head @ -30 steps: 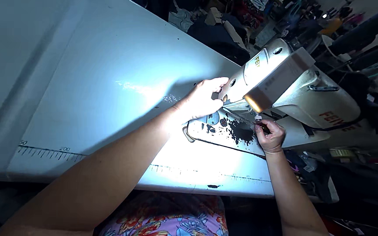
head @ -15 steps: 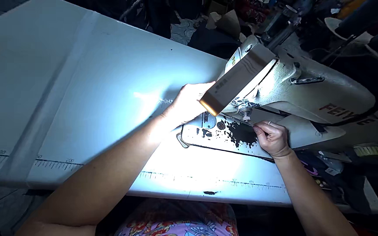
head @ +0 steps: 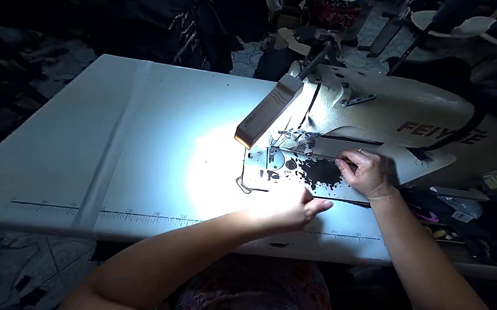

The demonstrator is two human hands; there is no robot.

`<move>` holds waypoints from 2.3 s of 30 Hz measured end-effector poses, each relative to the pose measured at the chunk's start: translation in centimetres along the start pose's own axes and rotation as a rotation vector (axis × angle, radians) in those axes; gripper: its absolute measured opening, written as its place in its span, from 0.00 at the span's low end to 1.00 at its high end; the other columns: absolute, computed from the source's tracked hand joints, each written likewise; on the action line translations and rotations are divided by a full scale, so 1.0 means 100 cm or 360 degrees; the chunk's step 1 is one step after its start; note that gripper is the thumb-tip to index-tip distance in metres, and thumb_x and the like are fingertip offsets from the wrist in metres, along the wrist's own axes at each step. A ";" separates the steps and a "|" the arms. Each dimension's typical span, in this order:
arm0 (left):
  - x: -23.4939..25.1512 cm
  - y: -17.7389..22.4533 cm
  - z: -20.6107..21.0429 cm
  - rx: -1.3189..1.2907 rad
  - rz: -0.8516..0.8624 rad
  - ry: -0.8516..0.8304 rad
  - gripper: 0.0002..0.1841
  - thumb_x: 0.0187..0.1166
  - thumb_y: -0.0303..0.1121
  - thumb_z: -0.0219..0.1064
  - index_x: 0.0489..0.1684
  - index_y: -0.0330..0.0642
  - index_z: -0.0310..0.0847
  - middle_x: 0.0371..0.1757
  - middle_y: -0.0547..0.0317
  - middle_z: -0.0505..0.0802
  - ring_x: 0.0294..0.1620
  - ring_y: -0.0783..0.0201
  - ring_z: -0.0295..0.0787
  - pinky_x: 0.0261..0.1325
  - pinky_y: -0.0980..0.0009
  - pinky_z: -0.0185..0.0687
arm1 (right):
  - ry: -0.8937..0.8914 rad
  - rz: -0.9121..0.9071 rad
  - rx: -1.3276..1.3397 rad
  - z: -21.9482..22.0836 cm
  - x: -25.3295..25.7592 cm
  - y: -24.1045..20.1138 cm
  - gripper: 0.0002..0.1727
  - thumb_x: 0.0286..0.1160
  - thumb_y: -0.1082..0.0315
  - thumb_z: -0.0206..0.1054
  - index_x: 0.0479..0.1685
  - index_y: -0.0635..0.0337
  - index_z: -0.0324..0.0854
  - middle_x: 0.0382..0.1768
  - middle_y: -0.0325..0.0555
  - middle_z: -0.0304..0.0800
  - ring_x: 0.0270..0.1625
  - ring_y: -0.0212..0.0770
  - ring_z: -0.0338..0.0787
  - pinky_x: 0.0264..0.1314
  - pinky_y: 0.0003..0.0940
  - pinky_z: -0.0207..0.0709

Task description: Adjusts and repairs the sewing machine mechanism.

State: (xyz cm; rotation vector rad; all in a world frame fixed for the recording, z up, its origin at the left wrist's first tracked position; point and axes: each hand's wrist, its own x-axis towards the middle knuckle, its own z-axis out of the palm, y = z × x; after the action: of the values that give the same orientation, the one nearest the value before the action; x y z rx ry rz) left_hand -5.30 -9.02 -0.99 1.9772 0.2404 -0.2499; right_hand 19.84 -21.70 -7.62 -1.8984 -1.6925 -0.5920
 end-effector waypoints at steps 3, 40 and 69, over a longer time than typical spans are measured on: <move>0.052 0.001 0.036 -0.1148 0.0000 0.0133 0.24 0.96 0.44 0.46 0.62 0.28 0.75 0.39 0.56 0.88 0.37 0.70 0.89 0.46 0.72 0.89 | 0.0025 0.0005 0.0008 0.000 -0.002 0.001 0.18 0.74 0.62 0.61 0.34 0.70 0.90 0.33 0.62 0.94 0.34 0.59 0.94 0.36 0.53 0.83; 0.123 -0.001 0.046 -0.1844 0.0256 0.0809 0.13 0.94 0.30 0.51 0.49 0.32 0.80 0.33 0.58 0.92 0.30 0.72 0.91 0.41 0.77 0.89 | -0.0122 0.0200 0.0579 -0.021 0.000 0.020 0.16 0.68 0.57 0.75 0.38 0.63 0.95 0.36 0.52 0.95 0.39 0.43 0.92 0.46 0.44 0.83; 0.123 0.006 0.060 -0.1739 0.0271 0.1051 0.15 0.95 0.33 0.49 0.47 0.35 0.80 0.29 0.61 0.90 0.27 0.72 0.89 0.39 0.76 0.89 | 0.0077 0.0123 0.0483 -0.012 -0.008 0.012 0.16 0.70 0.59 0.70 0.33 0.64 0.95 0.33 0.57 0.96 0.35 0.50 0.95 0.39 0.49 0.84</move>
State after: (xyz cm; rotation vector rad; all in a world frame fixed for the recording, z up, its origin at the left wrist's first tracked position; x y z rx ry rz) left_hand 6.26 -14.05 -6.35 0.9148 0.4961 0.5640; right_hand 21.00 -23.16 -7.32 -1.7097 -1.5703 -0.3265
